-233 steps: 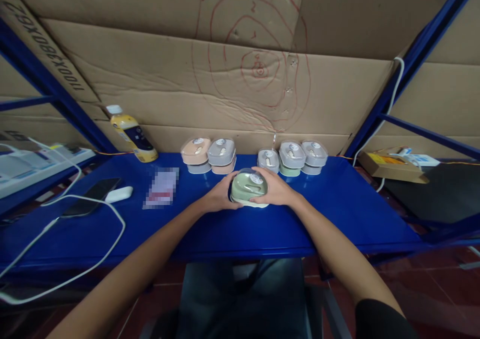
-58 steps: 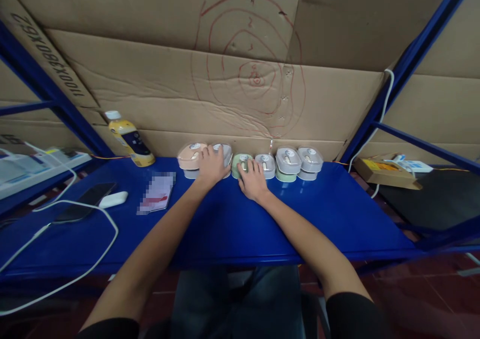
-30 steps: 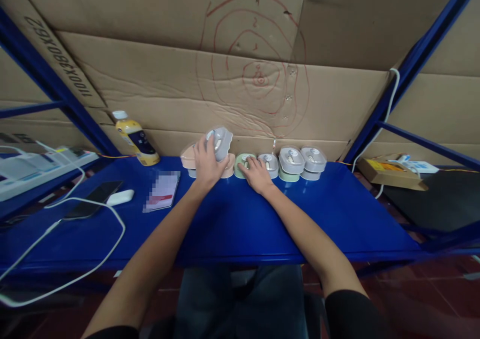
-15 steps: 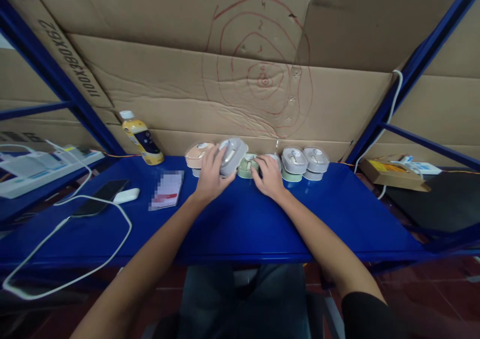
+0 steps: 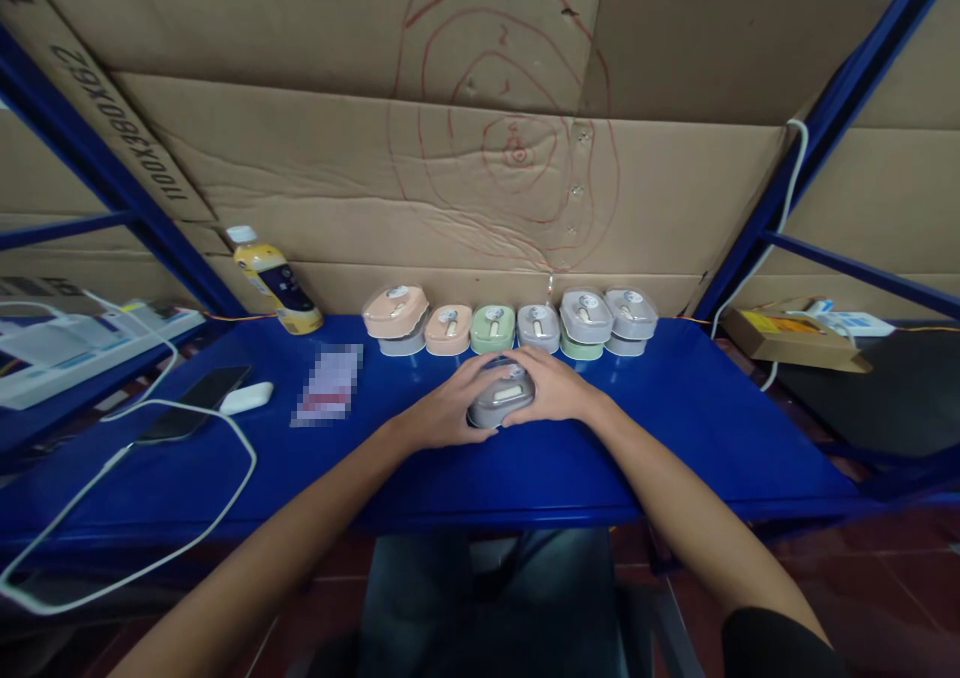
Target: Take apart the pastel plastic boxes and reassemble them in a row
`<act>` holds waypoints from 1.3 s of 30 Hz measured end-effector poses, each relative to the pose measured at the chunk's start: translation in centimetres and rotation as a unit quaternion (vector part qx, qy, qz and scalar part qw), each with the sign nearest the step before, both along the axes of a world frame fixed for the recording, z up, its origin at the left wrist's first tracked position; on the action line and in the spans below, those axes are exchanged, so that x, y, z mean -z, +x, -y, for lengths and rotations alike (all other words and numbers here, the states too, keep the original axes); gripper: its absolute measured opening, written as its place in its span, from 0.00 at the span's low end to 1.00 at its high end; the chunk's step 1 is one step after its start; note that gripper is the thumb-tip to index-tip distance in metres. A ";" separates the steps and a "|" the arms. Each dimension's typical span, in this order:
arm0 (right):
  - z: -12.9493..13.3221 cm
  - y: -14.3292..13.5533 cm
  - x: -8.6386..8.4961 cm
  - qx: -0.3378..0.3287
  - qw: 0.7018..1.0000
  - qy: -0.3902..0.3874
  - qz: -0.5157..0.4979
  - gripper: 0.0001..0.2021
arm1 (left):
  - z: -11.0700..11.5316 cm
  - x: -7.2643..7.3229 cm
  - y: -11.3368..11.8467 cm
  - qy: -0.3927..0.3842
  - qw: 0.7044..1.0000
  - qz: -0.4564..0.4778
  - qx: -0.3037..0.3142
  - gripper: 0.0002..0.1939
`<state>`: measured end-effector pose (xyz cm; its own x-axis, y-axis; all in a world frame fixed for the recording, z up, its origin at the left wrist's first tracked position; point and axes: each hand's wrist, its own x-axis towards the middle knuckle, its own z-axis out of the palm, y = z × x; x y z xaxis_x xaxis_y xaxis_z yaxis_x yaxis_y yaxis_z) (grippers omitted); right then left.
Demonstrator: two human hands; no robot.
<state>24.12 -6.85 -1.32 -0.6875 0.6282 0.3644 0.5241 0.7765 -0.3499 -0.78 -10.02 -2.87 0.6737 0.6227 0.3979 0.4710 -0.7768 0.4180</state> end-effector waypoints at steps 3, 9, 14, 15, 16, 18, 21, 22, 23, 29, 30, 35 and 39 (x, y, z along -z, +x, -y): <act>0.5 -0.6 -0.2 0.042 0.999 -0.005 0.014 0.53 | -0.5 0.5 -0.2 -0.089 0.994 0.055 -0.044 0.60; 0.8 -0.8 -0.2 0.080 0.996 -0.019 0.031 0.47 | -1.7 1.3 -0.5 -0.164 0.977 0.097 -0.091 0.63; 0.3 -0.4 -0.3 0.075 0.997 -0.020 0.008 0.41 | -1.9 1.6 -0.6 -0.148 0.982 0.084 -0.085 0.62; 0.1 -0.1 -0.4 0.074 0.997 -0.022 -0.001 0.40 | -1.9 1.6 -0.7 -0.145 0.983 0.081 -0.084 0.62; -0.1 0.2 -0.5 0.072 0.997 -0.024 -0.010 0.38 | -1.9 1.6 -0.7 -0.143 0.983 0.080 -0.085 0.62; -0.7 1.1 -0.8 0.075 0.996 -0.025 -0.030 0.37 | -1.9 1.5 -0.8 -0.142 0.983 0.078 -0.091 0.64; -1.7 2.4 -1.1 0.102 0.992 -0.019 -0.071 0.34 | -1.9 1.2 -1.0 -0.119 0.988 0.054 -0.087 0.53; -2.0 2.8 -1.2 0.113 0.990 -0.013 -0.088 0.34 | -1.8 1.1 -1.1 -0.109 0.990 0.042 -0.081 0.46; -2.2 3.1 -1.2 0.124 0.987 -0.004 -0.105 0.33 | -1.8 1.1 -1.1 -0.101 0.992 0.030 -0.075 0.38; -2.8 2.9 -0.9 0.165 0.971 0.053 -0.165 0.35 | -1.6 1.3 -1.0 -0.081 0.995 0.015 -0.052 0.27; -2.7 2.8 -0.8 0.164 0.971 0.057 -0.166 0.35 | -1.7 1.3 -1.0 -0.081 0.995 0.017 -0.051 0.26; -2.6 2.5 -0.5 0.163 0.970 0.063 -0.171 0.34 | -1.8 1.0 -1.2 -0.080 0.992 0.049 -0.081 0.21; -2.5 2.4 -0.4 0.168 0.968 0.063 -0.178 0.33 | -1.7 0.8 -1.3 -0.074 0.992 0.046 -0.094 0.18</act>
<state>26.56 -4.30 -0.91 -0.2691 0.7300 0.6282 0.6180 0.6312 -0.4687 -2.09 -8.34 -3.63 0.5056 0.7895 0.3478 0.5553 -0.6064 0.5692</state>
